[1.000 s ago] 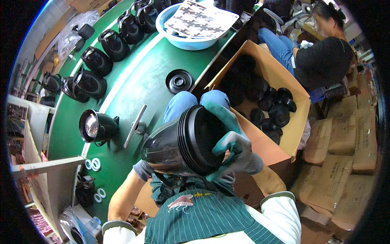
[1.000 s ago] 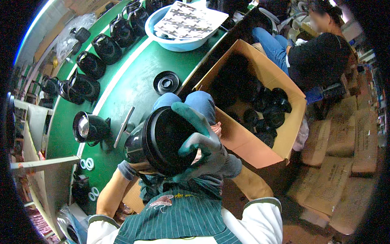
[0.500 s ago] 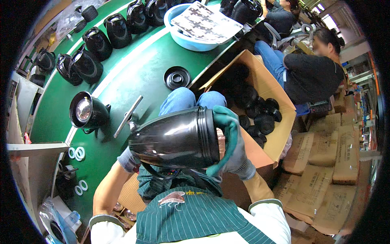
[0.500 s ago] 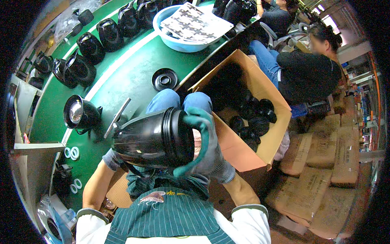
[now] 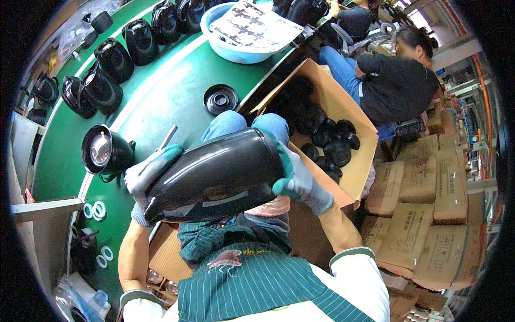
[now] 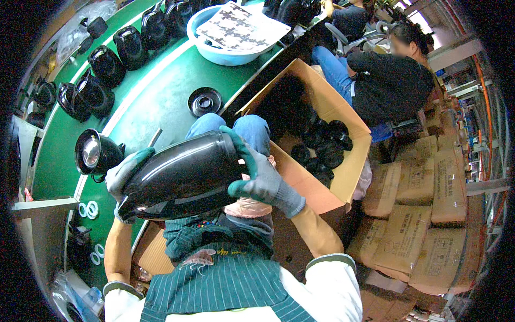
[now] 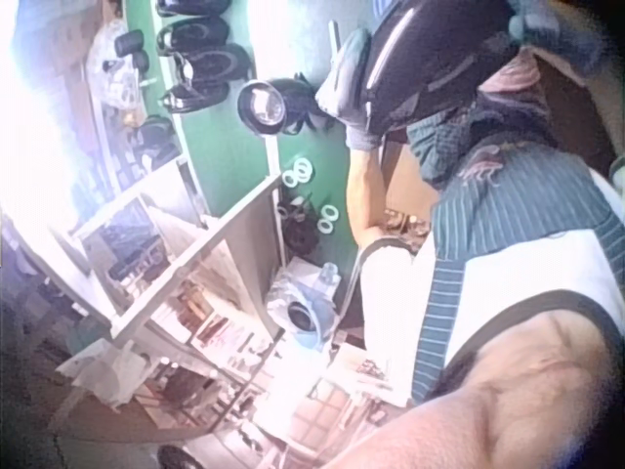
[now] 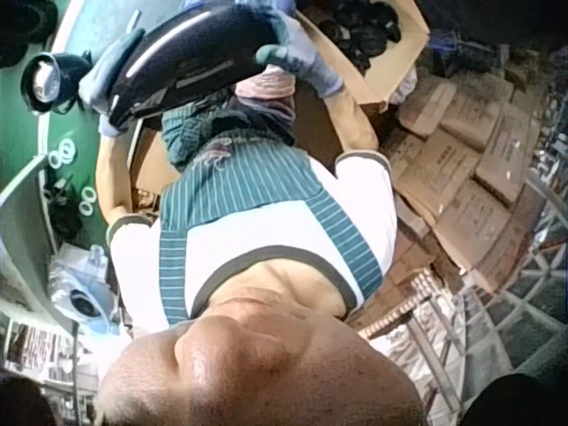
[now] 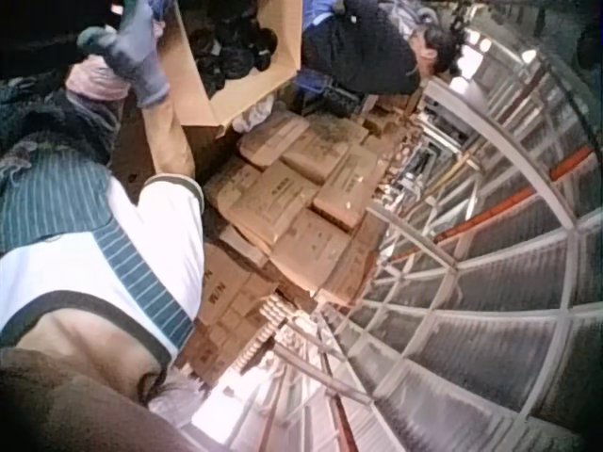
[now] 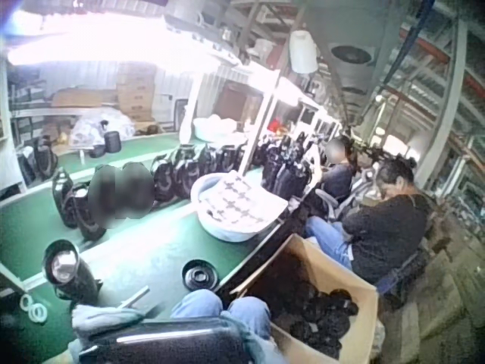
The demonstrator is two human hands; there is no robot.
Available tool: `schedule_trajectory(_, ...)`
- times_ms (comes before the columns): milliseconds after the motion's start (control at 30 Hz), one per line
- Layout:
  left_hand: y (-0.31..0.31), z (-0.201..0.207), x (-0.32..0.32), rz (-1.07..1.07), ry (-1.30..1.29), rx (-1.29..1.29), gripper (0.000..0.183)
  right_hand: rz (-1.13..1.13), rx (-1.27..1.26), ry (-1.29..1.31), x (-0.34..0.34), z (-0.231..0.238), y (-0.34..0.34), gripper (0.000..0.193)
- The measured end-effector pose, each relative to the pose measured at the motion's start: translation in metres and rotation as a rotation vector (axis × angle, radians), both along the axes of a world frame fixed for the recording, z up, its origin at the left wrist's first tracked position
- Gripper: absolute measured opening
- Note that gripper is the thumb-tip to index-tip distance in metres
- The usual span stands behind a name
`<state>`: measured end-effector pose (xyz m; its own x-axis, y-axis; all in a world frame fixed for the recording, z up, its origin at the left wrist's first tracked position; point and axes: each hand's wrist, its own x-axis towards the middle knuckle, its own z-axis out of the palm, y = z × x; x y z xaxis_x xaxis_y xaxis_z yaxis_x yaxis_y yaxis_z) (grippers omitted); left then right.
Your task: The person assembles black electric kettles by inserting a metal rod into the base and attaching a circular lid. They repeatedly pick up kettle bodies from a box, insert the rod, and secure the lid, placing finished units on the green workbench.
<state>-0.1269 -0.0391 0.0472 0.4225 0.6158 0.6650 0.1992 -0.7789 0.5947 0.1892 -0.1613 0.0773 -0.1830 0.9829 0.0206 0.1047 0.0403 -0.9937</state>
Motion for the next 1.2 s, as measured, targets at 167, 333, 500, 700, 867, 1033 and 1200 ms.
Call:
schedule_trajectory(167, 0.005, 0.010, -0.011, 0.016, 0.048, -0.325, 0.034, -0.013, 0.403, -0.208, -0.018, 0.004, -0.006, 0.140)
schedule_trajectory(333, -0.006, -0.004, -0.015, -0.146, -0.179, -0.883, 0.029, -0.017, 0.636, -0.377, -0.023, 0.018, -0.009, 0.140)
schedule_trajectory(500, -0.007, -0.019, -0.024, -0.291, -0.324, -1.304, 0.027, -0.032, 0.635, -0.437, -0.027, 0.035, -0.019, 0.135)
schedule_trajectory(700, -0.008, -0.050, -0.041, -0.338, -0.075, -1.034, 0.041, -0.039, 0.650, -0.400, -0.018, 0.041, -0.016, 0.137)
schedule_trajectory(867, -0.014, 0.051, 0.024, -0.029, 0.144, 0.071, 0.031, -0.230, 0.187, 0.153, 0.003, -0.103, -0.037, 0.075)
schedule_trajectory(1033, -0.013, 0.052, 0.016, -0.087, 0.300, 0.327, 0.027, -0.138, 0.171, -0.154, 0.053, -0.168, -0.041, 0.048)
schedule_trajectory(1200, -0.010, 0.005, 0.002, -0.007, -0.026, -0.506, 0.037, -0.099, 0.554, -0.302, 0.009, -0.015, -0.033, 0.094)
